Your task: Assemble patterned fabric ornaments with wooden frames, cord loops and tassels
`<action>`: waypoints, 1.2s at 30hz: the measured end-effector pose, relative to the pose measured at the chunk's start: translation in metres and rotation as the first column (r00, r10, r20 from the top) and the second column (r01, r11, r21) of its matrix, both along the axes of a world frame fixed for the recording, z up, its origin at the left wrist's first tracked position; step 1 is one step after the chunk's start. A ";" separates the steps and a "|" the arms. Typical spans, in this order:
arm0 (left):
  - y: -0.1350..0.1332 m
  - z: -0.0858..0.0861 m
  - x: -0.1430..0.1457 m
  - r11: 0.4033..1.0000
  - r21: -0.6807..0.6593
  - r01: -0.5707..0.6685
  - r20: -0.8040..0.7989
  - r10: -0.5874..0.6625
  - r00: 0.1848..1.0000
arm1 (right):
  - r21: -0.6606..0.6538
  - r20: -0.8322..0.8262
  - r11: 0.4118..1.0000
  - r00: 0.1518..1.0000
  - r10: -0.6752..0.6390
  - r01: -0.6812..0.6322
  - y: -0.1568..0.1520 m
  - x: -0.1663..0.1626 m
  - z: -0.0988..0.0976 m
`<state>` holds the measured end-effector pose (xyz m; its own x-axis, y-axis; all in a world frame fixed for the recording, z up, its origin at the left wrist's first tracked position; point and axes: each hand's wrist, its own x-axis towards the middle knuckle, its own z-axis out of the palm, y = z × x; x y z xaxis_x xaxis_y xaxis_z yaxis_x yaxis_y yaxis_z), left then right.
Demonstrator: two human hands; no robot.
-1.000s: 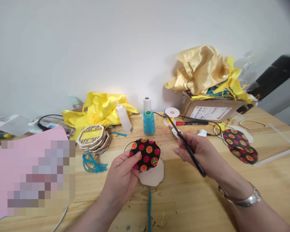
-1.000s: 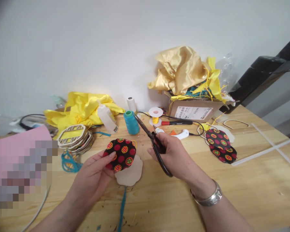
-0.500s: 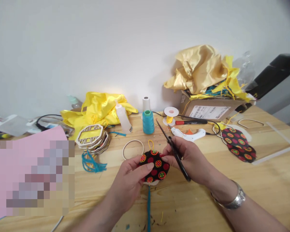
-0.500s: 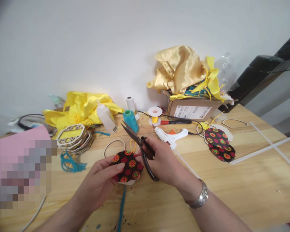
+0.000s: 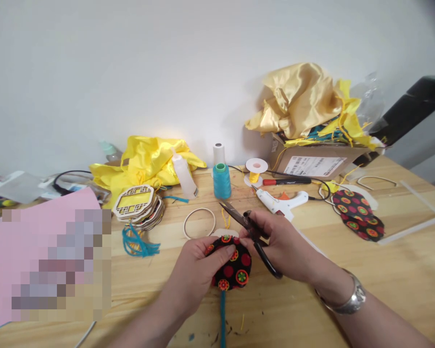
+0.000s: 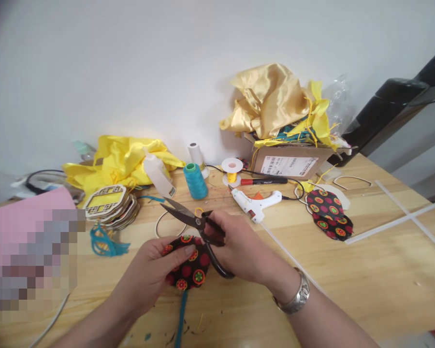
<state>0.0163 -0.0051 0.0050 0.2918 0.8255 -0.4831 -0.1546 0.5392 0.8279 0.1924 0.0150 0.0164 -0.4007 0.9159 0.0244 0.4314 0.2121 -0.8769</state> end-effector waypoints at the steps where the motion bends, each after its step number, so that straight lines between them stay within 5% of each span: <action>1: 0.000 -0.001 0.000 1.000 0.004 0.001 0.010 -0.001 1.000 | 0.008 0.004 1.000 1.000 0.001 -0.001 0.000 0.000 0.000; 6: 0.001 -0.002 0.000 0.999 -0.002 -0.040 0.025 0.040 0.999 | 0.055 0.011 0.998 1.000 -0.011 0.010 0.001 0.000 -0.003; 12: 0.002 -0.003 0.000 0.994 -0.054 -0.098 -0.024 0.097 0.995 | 0.094 -0.033 0.977 0.982 -0.189 0.191 0.005 0.007 -0.010; 21: -0.001 -0.002 0.000 0.999 0.032 -0.021 -0.009 0.022 1.000 | 0.127 -0.026 0.992 0.999 -0.020 0.023 -0.002 -0.002 -0.005; 26: -0.002 -0.001 0.001 0.995 0.099 0.031 -0.128 -0.018 0.992 | 0.151 0.012 0.989 1.000 -0.003 0.001 -0.004 -0.001 -0.008; 36: 0.000 -0.008 -0.003 0.926 0.341 0.162 -0.271 -0.068 0.960 | 0.169 0.073 0.983 0.995 0.062 -0.073 -0.006 0.001 -0.008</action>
<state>0.0130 -0.0046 -0.0029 0.3039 0.9238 -0.2327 0.1271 0.2028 0.9709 0.1935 0.0094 0.0080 -0.4674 0.8714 0.1490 0.4681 0.3869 -0.7945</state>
